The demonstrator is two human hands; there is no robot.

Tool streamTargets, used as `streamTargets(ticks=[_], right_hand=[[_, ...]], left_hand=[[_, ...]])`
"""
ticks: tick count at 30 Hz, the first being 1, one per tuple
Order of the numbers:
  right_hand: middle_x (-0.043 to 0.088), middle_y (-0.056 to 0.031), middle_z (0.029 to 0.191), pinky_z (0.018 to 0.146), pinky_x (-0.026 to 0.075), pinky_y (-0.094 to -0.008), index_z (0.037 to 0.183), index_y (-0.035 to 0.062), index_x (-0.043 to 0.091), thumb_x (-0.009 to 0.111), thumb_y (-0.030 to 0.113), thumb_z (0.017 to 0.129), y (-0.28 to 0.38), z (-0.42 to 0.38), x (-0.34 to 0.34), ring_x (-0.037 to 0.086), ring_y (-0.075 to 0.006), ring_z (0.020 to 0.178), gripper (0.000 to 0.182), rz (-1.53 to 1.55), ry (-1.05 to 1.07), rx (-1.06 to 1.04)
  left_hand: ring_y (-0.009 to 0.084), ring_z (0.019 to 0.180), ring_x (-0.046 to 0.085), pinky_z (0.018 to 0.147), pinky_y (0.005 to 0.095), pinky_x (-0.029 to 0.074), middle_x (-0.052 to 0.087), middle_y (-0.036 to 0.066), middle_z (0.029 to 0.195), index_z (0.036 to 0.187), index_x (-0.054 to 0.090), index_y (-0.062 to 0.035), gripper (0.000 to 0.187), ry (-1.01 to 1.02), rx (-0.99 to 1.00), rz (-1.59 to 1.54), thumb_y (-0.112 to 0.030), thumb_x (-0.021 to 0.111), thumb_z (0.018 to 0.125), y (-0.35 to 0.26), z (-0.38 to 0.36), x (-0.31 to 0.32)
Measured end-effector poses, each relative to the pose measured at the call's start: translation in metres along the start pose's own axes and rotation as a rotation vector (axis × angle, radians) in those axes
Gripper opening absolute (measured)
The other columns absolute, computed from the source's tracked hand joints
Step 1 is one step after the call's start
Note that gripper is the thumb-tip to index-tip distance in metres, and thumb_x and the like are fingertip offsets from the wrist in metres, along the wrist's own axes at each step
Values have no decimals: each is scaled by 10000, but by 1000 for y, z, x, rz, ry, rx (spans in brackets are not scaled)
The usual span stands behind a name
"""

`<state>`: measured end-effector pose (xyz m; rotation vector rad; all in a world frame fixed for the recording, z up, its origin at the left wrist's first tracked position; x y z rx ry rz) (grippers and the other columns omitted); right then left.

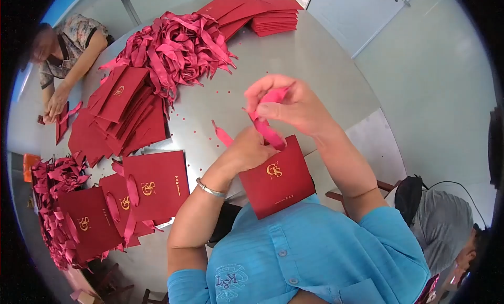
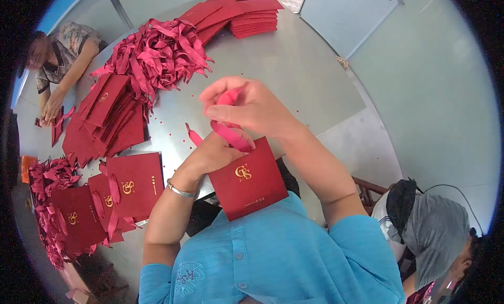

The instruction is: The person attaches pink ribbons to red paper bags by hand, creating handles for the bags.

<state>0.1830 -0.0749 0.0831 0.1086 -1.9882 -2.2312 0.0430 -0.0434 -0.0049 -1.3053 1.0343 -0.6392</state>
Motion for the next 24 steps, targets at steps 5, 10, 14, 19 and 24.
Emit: streamTargets(ticks=[5, 10, 14, 19, 24], right_hand=[[662, -124, 1008, 776, 520, -309, 1168, 7, 581, 658, 20, 849, -3, -20, -19, 638, -163, 878, 328, 104, -147, -41], [652, -145, 1051, 764, 521, -316, 1198, 19, 583, 653, 1, 845, -1, -28, -26, 640, -172, 867, 361, 145, -205, -56], [667, -130, 985, 715, 508, -289, 1126, 38, 622, 644, 24, 868, -4, -25, -29, 632, -156, 816, 260, 207, -239, -74], [673, -96, 906, 653, 467, -252, 1028, 52, 653, 607, 92, 922, -7, -22, -33, 613, -130, 777, 123, 314, -233, -49], [656, -81, 865, 619, 426, -251, 968, 42, 653, 551, 157, 966, 5, -14, -16, 573, -131, 718, 153, 117, -351, -262]], left_hand=[[115, 705, 617, 678, 288, 497, 685, 37, 806, 927, 688, -34, 164, 23, -37, -66, 17, 625, 784, -11, -2, -1], [92, 734, 618, 683, 248, 493, 684, 39, 808, 906, 677, -12, 152, -4, -114, -339, 62, 608, 793, -13, -3, 4], [105, 739, 631, 687, 259, 502, 687, 49, 797, 897, 673, -11, 120, 24, -135, -50, 27, 640, 788, -15, -1, -2], [139, 727, 647, 689, 290, 512, 692, 72, 783, 889, 671, -17, 119, 1, -55, -3, -41, 689, 773, -3, 1, 1], [137, 724, 646, 683, 290, 511, 691, 75, 780, 890, 669, -11, 129, -13, -45, -56, -48, 692, 769, 7, 4, 4]])
Point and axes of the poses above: each hand's wrist, its own z-axis towards the middle knuckle, its own x-axis out of the palm, y = z × x, the point moved 1 cm from there along z, towards the middle knuckle
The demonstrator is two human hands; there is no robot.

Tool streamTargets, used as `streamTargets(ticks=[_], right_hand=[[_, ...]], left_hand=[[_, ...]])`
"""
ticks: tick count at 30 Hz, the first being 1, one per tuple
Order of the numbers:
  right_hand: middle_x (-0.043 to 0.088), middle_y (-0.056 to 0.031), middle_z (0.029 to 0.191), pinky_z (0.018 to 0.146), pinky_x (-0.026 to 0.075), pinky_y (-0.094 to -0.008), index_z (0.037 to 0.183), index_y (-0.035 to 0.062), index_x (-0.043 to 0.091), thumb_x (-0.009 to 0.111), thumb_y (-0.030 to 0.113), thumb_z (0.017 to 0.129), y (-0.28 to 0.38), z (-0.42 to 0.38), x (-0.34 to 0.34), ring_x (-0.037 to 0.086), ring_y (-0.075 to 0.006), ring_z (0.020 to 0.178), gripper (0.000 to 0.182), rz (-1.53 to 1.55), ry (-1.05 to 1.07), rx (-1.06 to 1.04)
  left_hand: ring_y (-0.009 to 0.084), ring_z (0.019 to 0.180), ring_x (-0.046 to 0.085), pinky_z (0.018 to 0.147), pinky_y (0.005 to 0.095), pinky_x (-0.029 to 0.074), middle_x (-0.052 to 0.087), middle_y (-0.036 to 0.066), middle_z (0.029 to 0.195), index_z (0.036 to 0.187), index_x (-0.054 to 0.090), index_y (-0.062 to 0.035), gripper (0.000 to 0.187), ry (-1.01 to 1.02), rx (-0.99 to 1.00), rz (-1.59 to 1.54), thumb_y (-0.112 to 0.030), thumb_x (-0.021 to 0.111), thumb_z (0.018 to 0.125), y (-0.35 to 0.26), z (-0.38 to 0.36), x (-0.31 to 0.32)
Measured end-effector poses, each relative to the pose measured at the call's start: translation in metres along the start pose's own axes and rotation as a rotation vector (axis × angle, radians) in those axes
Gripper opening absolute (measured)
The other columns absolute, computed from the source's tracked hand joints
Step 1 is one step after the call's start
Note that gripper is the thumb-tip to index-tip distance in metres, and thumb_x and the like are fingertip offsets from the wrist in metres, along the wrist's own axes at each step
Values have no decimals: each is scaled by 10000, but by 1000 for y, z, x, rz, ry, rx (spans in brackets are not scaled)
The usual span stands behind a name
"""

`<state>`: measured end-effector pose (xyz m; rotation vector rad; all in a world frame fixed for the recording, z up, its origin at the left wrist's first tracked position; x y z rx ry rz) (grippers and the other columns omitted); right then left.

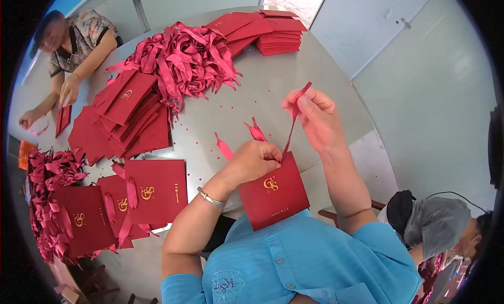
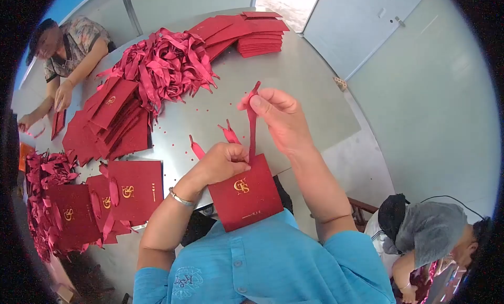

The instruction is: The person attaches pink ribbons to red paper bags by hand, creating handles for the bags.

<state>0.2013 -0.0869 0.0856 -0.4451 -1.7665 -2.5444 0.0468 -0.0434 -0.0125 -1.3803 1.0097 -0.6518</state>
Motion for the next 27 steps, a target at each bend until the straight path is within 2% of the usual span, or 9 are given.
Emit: streamTargets(ticks=[4, 6, 9, 10, 17, 19, 21, 25, 27], right_hand=[[625, -57, 786, 582, 399, -256, 978, 29, 649, 530, 167, 978, 4, -2, 3, 530, -129, 660, 182, 71, 34, 58], [542, -20, 677, 542, 359, -259, 989, 19, 644, 505, 199, 993, 8, -5, 2, 455, -110, 591, 227, 96, 89, 154], [452, 10, 614, 519, 332, -265, 1015, 16, 632, 484, 227, 1004, 10, -5, 2, 381, -94, 549, 258, 122, 136, 143], [452, 10, 614, 519, 332, -265, 1015, 16, 632, 484, 227, 1004, 11, -6, 1, 381, -94, 549, 258, 122, 137, 146], [466, -39, 613, 470, 309, -266, 866, 4, 556, 497, 144, 941, 25, -13, -1, 386, -119, 527, 170, 139, 260, 107], [469, -49, 615, 457, 303, -268, 834, 3, 539, 505, 129, 918, 29, -15, 0, 388, -125, 523, 155, 159, 315, 102], [491, -55, 630, 445, 299, -270, 825, -12, 539, 509, 121, 895, 32, -16, 1, 392, -125, 521, 154, 177, 424, 145], [529, -61, 657, 461, 300, -246, 830, -22, 554, 512, 72, 870, 33, -13, 15, 392, -91, 525, 110, 109, 453, 198], [579, -58, 709, 494, 345, -231, 862, -34, 591, 531, 23, 861, 32, -12, 25, 448, -65, 562, 82, 12, 449, 376]], left_hand=[[141, 707, 645, 672, 292, 511, 691, 77, 773, 893, 672, -8, 141, -5, -11, 20, -56, 690, 762, -4, -1, 0], [139, 702, 645, 667, 290, 511, 690, 77, 769, 891, 672, -8, 141, -7, -2, -27, -55, 687, 759, 6, 2, 2], [109, 723, 626, 675, 263, 508, 679, 49, 784, 886, 660, 5, 110, -2, -16, -60, -4, 663, 777, 2, 0, 2], [79, 749, 608, 688, 238, 505, 669, 22, 803, 885, 648, 16, 93, 5, -37, -46, 47, 642, 798, -1, -1, 2], [84, 744, 606, 691, 241, 501, 667, 26, 802, 884, 646, 18, 107, 25, -43, -36, 48, 657, 782, -7, -2, -1], [147, 738, 658, 678, 283, 517, 698, 73, 798, 890, 675, -14, 147, -5, -22, -14, -33, 697, 746, -3, -1, -2], [145, 754, 658, 688, 284, 518, 698, 72, 809, 899, 676, -18, 154, 3, -12, 7, -32, 696, 747, -4, -1, -3], [150, 784, 659, 716, 293, 520, 700, 70, 835, 921, 679, -29, 167, 16, -17, -51, -14, 680, 754, 0, 0, -1], [159, 781, 660, 719, 300, 520, 697, 75, 830, 920, 679, -33, 167, -21, -25, -46, -3, 671, 755, -20, -7, -3]])
Point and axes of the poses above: each hand's wrist, its own z-axis towards the middle knuckle, its own x-axis out of the palm, y = z × x, the point moved 1 cm from there along z, towards the middle knuckle
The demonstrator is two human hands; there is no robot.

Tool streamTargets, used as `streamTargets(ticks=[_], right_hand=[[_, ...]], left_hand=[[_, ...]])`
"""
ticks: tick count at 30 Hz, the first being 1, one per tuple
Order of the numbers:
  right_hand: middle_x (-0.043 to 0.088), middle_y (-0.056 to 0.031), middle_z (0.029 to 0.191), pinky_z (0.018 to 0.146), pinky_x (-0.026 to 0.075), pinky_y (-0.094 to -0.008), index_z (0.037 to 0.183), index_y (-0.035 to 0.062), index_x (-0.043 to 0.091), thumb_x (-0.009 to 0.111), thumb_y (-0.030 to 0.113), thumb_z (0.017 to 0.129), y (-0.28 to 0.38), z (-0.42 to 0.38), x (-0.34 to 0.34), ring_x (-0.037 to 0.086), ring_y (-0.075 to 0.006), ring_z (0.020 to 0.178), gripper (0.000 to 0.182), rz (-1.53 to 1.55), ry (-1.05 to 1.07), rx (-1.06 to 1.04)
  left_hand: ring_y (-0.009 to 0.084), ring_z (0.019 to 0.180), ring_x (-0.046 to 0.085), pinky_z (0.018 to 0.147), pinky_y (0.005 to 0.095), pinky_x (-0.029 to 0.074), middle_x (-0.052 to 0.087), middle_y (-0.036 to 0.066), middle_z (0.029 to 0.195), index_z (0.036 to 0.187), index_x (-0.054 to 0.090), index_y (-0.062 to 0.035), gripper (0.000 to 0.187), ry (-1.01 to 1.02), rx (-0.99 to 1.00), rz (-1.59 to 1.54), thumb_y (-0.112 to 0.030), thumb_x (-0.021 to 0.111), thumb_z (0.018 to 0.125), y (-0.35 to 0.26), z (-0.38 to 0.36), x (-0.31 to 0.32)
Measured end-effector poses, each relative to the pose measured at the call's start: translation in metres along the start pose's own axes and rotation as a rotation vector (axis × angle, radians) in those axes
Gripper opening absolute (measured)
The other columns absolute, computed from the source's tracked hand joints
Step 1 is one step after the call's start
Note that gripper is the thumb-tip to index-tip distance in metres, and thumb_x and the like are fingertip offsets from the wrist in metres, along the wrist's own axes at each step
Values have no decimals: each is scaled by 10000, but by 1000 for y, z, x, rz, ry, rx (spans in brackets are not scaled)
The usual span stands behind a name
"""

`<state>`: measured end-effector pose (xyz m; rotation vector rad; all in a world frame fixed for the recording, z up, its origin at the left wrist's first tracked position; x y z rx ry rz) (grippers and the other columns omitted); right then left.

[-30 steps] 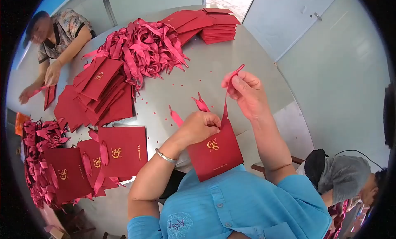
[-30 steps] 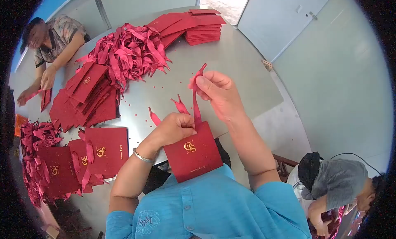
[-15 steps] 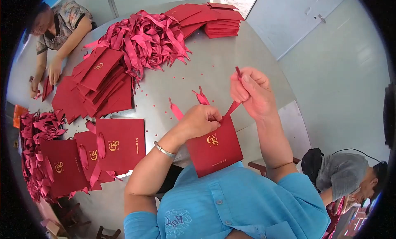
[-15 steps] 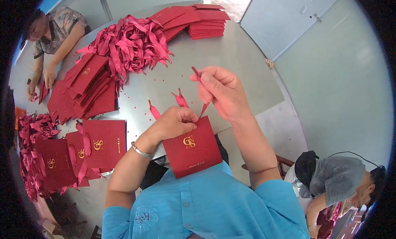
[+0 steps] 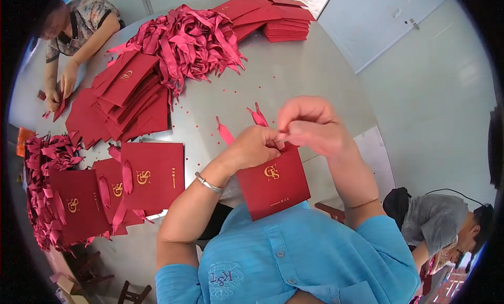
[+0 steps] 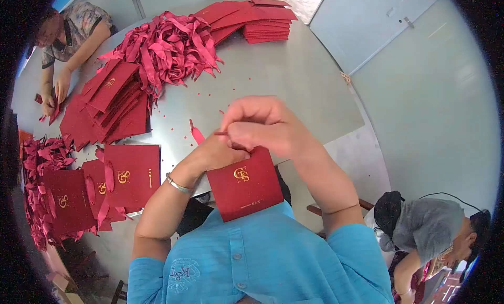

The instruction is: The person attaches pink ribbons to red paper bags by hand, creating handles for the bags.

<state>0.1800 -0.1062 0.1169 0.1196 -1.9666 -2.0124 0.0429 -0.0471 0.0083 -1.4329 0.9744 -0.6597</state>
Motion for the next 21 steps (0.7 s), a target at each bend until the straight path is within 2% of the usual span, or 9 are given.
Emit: streamTargets(ticks=[2, 4, 5, 7, 8, 9, 10, 12, 21], right_hand=[[593, -49, 732, 521, 375, -225, 878, -29, 609, 551, 6, 863, -5, 3, 8, 479, -61, 591, 70, -53, 19, -1], [607, -40, 755, 548, 404, -219, 895, -25, 628, 572, -11, 864, -13, 0, 12, 511, -57, 620, 65, -103, 42, 1], [619, -33, 772, 573, 427, -221, 906, -18, 637, 586, -6, 872, -21, -4, 10, 538, -64, 648, 63, -236, 36, 8], [631, -26, 789, 599, 449, -223, 917, -10, 647, 599, -2, 879, -40, -14, 6, 565, -72, 676, 61, -366, 34, 18], [636, -25, 796, 603, 450, -220, 920, -5, 649, 605, 4, 882, -53, -20, 3, 566, -69, 681, 59, -400, -94, 27], [642, -25, 803, 608, 451, -217, 923, 0, 651, 611, 11, 885, -64, -24, -1, 568, -66, 687, 57, -434, -222, 36], [642, -25, 803, 608, 451, -217, 923, 0, 651, 611, 11, 885, -76, -25, -5, 568, -66, 687, 57, -431, -217, 42], [646, -51, 789, 636, 465, -252, 899, 1, 655, 638, 39, 860, -90, -29, -12, 597, -108, 720, 57, -536, -491, -209], [638, -121, 773, 565, 474, -316, 846, 2, 661, 665, 37, 817, -88, -35, -9, 616, -226, 644, 45, -787, -462, -171]], left_hand=[[169, 779, 661, 722, 306, 520, 695, 80, 824, 919, 679, -37, 169, -44, -11, 4, 8, 662, 757, -2, -1, 0], [193, 772, 660, 724, 316, 518, 688, 92, 813, 934, 668, -40, 185, -28, 173, -131, 21, 636, 762, 13, 4, 1], [193, 772, 660, 724, 316, 518, 688, 92, 813, 934, 668, -40, 185, -33, 168, -132, 21, 636, 762, 8, 1, -3], [231, 784, 661, 715, 334, 514, 680, 111, 808, 924, 639, -25, 167, 26, 196, 80, 6, 626, 761, -9, -6, -12], [268, 808, 662, 708, 352, 509, 666, 145, 799, 943, 588, 13, 176, -51, 256, 126, 15, 576, 768, 6, -2, -10], [268, 808, 662, 708, 352, 509, 666, 145, 799, 943, 588, 13, 176, -54, 252, 122, 15, 576, 768, 6, -1, -10], [237, 816, 647, 714, 340, 500, 655, 147, 821, 978, 557, 26, 201, -60, 165, 137, 22, 569, 777, 5, 0, -11], [206, 824, 633, 720, 328, 491, 644, 150, 843, 1012, 526, 39, 230, -69, 73, 150, 30, 561, 786, 2, -1, -13], [178, 697, 623, 640, 315, 473, 660, 127, 748, 929, 539, 8, 167, -45, 130, 220, 51, 565, 770, -18, -12, -27]])
Point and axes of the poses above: each hand's wrist, its own z-axis towards the middle knuckle, its own x-axis out of the palm, y = z × x, the point moved 1 cm from there along z, towards the middle knuckle
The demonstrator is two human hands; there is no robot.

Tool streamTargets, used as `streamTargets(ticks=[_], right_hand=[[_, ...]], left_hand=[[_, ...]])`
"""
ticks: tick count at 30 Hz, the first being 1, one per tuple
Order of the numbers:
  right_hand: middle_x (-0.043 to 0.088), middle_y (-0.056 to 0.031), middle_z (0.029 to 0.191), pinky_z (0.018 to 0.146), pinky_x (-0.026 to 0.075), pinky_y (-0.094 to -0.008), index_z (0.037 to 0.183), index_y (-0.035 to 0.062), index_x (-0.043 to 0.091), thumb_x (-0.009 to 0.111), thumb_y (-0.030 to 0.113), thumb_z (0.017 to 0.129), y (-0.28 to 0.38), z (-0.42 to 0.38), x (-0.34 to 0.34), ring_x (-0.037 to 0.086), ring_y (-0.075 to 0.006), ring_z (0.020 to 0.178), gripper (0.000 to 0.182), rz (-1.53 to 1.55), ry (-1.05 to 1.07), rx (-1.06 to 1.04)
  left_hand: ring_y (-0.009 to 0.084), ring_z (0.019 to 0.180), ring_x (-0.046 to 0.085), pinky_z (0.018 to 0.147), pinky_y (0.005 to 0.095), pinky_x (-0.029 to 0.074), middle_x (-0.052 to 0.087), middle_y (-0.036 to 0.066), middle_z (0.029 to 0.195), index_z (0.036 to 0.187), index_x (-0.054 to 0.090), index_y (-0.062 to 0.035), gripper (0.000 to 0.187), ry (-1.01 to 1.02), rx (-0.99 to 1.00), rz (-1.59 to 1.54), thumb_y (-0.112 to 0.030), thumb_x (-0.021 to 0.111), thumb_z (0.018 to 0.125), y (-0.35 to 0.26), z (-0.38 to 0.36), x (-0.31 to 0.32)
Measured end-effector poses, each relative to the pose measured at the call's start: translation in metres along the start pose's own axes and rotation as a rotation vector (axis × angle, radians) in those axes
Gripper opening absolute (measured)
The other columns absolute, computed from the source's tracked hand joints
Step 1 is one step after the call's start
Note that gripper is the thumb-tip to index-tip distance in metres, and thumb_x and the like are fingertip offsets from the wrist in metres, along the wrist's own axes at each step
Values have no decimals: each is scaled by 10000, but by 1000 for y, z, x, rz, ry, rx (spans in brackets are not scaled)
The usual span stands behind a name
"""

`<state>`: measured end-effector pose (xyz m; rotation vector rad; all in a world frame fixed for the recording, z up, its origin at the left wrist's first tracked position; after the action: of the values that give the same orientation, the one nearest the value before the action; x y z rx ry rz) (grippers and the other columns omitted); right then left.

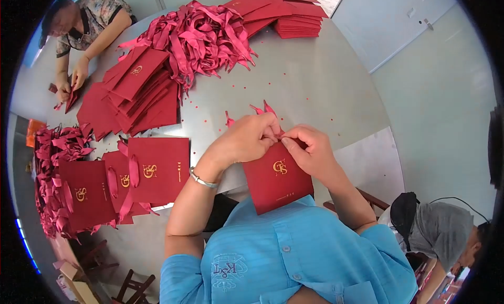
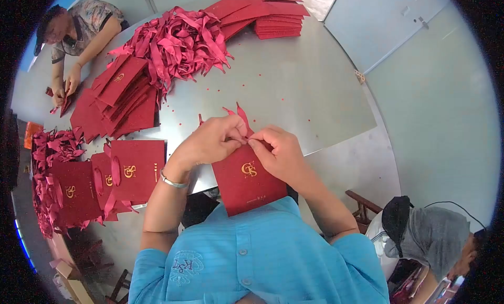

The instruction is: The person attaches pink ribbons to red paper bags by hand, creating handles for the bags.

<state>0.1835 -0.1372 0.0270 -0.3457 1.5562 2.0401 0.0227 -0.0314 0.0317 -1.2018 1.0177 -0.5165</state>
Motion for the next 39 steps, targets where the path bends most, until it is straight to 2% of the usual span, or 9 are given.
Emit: streamTargets(ticks=[3, 6, 9, 11, 14, 25, 30, 33, 39], right_hand=[[644, -106, 794, 590, 456, -277, 854, -13, 661, 650, 7, 814, 3, 0, -1, 590, -172, 666, 47, -31, 51, -1], [646, -108, 793, 589, 461, -279, 856, -8, 663, 653, 4, 811, 6, 0, 0, 594, -179, 670, 48, -10, 66, 6], [647, -109, 795, 583, 463, -280, 855, -6, 664, 658, 2, 808, 5, 0, 3, 597, -181, 666, 49, -60, 54, -22], [646, -109, 794, 578, 463, -281, 855, -5, 664, 660, 0, 806, 7, 0, 2, 596, -182, 660, 49, -69, 63, -28], [644, -109, 790, 568, 458, -279, 853, -6, 664, 662, -2, 806, 9, 3, 1, 594, -181, 648, 48, -70, 72, -26], [610, -91, 742, 532, 432, -267, 845, -18, 658, 657, -12, 812, 14, 5, 1, 568, -163, 611, 34, -164, 26, -70], [647, -102, 786, 553, 467, -290, 854, -6, 661, 658, -5, 820, 28, 10, 10, 607, -190, 647, 34, -154, -36, -212], [662, -114, 795, 571, 484, -297, 854, -5, 663, 669, 4, 812, 24, 13, 17, 623, -206, 666, 43, -132, 150, -198], [656, -115, 770, 578, 485, -294, 852, -2, 668, 677, 7, 803, 23, 15, 12, 622, -212, 659, 50, -102, 162, -100]], left_hand=[[173, 680, 636, 635, 304, 480, 669, 113, 722, 904, 553, -2, 177, -19, -32, 173, 76, 567, 746, -7, -11, -13], [169, 719, 652, 641, 292, 488, 684, 117, 771, 924, 565, -1, 217, 24, -72, 326, 98, 553, 731, -11, -23, -20], [120, 643, 619, 551, 250, 466, 691, 82, 798, 949, 577, -8, 241, 16, -58, 34, 111, 540, 743, -6, -34, -21], [67, 546, 554, 454, 203, 410, 674, 51, 804, 953, 582, -8, 242, 74, -288, -258, 121, 540, 753, -10, -37, -24], [30, 486, 487, 403, 176, 353, 643, 39, 776, 951, 575, -3, 226, 98, -290, -510, 123, 525, 770, 7, -38, -24], [91, 499, 589, 416, 199, 378, 617, 40, 794, 998, 533, -1, 220, 124, -386, -402, 86, 472, 805, 19, -36, -26], [97, 514, 604, 424, 195, 386, 626, 33, 790, 1009, 534, -8, 207, 120, -396, -424, 56, 492, 817, 25, -36, -26], [97, 517, 608, 426, 188, 386, 639, 36, 800, 1018, 535, -12, 207, 156, -342, -514, 45, 510, 820, 26, -36, -28], [97, 524, 616, 426, 182, 391, 658, 47, 833, 1036, 529, 2, 244, 223, -291, -621, 73, 531, 803, 24, -39, -29]])
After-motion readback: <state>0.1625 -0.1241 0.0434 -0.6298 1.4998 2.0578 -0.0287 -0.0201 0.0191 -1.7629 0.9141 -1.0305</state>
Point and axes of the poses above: each hand's wrist, its own z-axis towards the middle knuckle, its own x-axis out of the palm, y = z × x, the point moved 1 cm from there along z, towards the middle knuckle
